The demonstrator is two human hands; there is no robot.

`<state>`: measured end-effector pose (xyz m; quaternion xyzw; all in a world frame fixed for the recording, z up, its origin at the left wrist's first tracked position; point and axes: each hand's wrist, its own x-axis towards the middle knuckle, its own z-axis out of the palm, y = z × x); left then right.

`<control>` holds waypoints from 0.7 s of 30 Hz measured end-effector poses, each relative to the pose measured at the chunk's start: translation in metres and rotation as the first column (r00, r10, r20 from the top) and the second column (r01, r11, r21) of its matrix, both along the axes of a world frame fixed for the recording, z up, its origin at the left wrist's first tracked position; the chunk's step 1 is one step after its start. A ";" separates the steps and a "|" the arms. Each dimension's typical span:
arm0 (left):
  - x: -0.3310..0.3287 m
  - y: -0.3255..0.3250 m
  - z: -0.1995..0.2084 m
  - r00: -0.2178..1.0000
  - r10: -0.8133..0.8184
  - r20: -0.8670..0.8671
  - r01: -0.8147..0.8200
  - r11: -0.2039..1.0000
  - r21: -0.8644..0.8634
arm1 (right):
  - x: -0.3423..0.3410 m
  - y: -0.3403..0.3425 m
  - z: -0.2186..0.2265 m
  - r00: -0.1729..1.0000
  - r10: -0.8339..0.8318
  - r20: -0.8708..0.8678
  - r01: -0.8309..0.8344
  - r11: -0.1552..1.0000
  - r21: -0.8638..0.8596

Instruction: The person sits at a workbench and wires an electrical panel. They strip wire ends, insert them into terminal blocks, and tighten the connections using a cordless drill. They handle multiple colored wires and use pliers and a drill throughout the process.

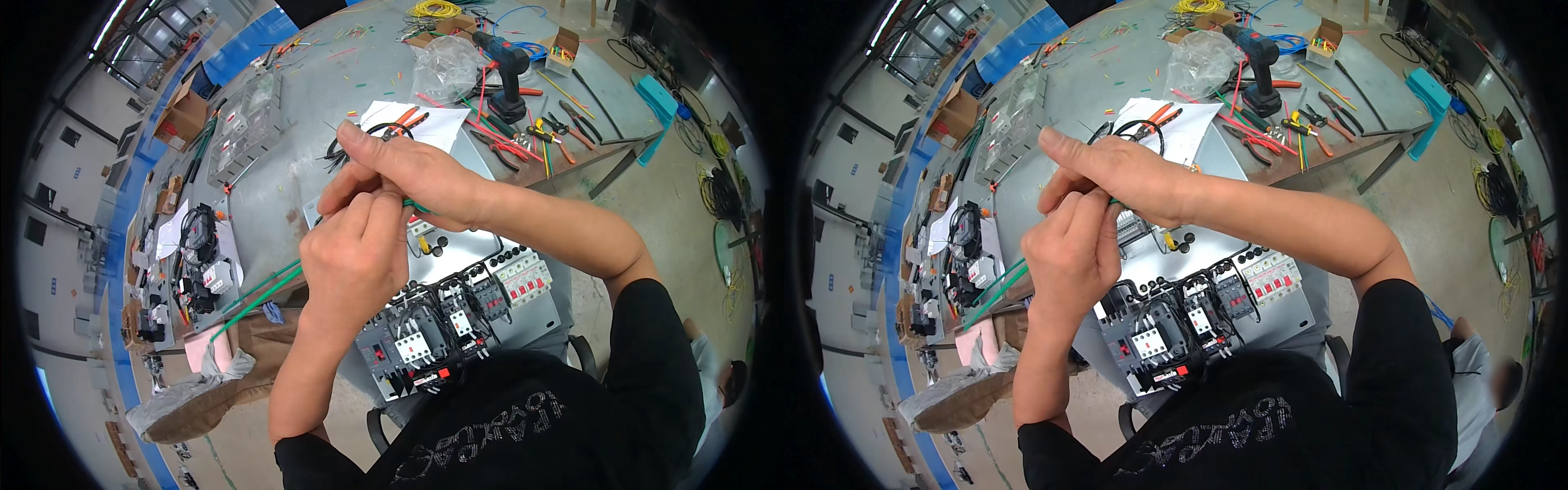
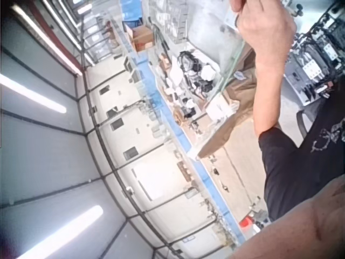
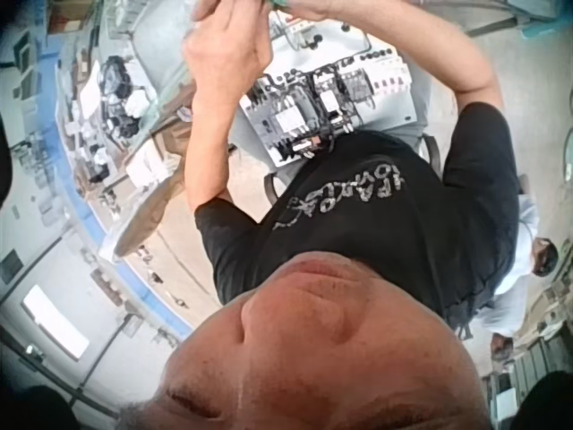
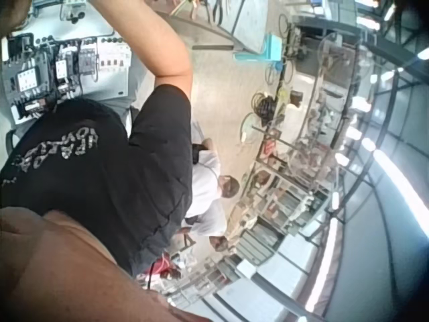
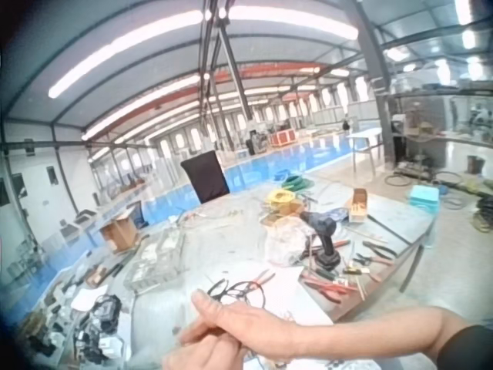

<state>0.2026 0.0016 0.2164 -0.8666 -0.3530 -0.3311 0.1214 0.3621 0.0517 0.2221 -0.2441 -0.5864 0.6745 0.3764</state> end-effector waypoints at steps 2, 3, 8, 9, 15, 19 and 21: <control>0.003 -0.001 -0.001 1.000 -0.003 0.026 0.003 1.000 0.010 | 0.000 -0.001 -0.001 1.000 -0.009 0.012 0.008 1.000 0.022; 0.005 -0.001 -0.002 0.999 -0.005 0.039 0.004 1.000 0.015 | 0.000 -0.002 -0.001 1.000 -0.010 0.014 0.010 1.000 0.015; 0.011 -0.003 -0.005 0.997 0.031 0.075 -0.039 0.994 0.106 | 0.002 -0.011 0.007 0.995 -0.082 0.052 0.076 0.990 0.122; 0.012 -0.002 -0.006 0.996 0.031 0.084 -0.043 0.989 0.144 | 0.000 -0.010 0.006 0.993 -0.119 0.024 0.113 0.977 0.181; 0.019 -0.008 -0.010 0.988 0.110 0.109 -0.122 0.986 0.109 | -0.011 -0.008 -0.001 0.969 -0.242 -0.048 0.245 0.923 0.297; 0.017 -0.002 -0.016 0.986 0.123 0.116 -0.127 0.991 0.030 | -0.010 0.000 -0.005 0.968 -0.251 -0.019 0.244 0.918 0.313; 0.017 0.002 -0.018 0.986 0.114 0.122 -0.122 0.990 0.063 | -0.009 0.000 -0.005 0.970 -0.244 0.008 0.231 0.927 0.297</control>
